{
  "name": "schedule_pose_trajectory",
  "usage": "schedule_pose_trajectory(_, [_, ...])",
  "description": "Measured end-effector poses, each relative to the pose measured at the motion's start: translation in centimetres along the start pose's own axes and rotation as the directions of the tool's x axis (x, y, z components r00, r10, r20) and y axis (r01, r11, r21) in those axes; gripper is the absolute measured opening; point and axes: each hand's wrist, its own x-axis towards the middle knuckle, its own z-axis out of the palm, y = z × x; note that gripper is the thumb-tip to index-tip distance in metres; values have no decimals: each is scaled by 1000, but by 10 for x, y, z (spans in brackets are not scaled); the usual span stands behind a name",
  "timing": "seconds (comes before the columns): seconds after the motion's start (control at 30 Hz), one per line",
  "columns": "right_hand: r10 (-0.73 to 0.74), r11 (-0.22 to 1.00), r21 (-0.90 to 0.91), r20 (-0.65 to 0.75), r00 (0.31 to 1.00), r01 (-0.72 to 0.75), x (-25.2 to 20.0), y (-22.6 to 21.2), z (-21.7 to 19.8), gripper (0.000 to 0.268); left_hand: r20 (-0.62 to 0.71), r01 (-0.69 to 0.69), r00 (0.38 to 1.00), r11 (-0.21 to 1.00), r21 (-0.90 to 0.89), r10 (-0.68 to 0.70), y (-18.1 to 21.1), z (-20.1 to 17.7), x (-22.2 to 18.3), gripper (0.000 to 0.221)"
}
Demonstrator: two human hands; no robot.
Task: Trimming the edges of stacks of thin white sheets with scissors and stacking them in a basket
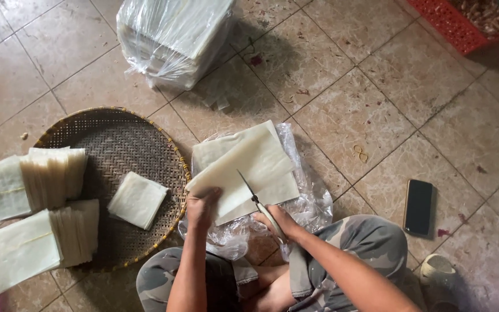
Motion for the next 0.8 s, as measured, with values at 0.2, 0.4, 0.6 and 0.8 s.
schedule_pose_trajectory(0.2, [-28,995,-94,10,1000,28,14,18,1,50,-5,54,999,999,1,-54,-15,-2,1,20])
schedule_pose_trajectory(0.4, [-25,993,-115,-75,997,17,9,19,6,39,1,66,998,998,-16,-66,-26,-13,13,22])
schedule_pose_trajectory(0.6, [-38,996,-81,-114,993,28,3,9,7,33,18,113,993,994,-2,-113,-37,-30,27,27])
schedule_pose_trajectory(0.8, [5,1000,-27,-17,1000,-5,-8,-23,-4,44,17,194,981,980,46,-194,-41,-31,15,33])
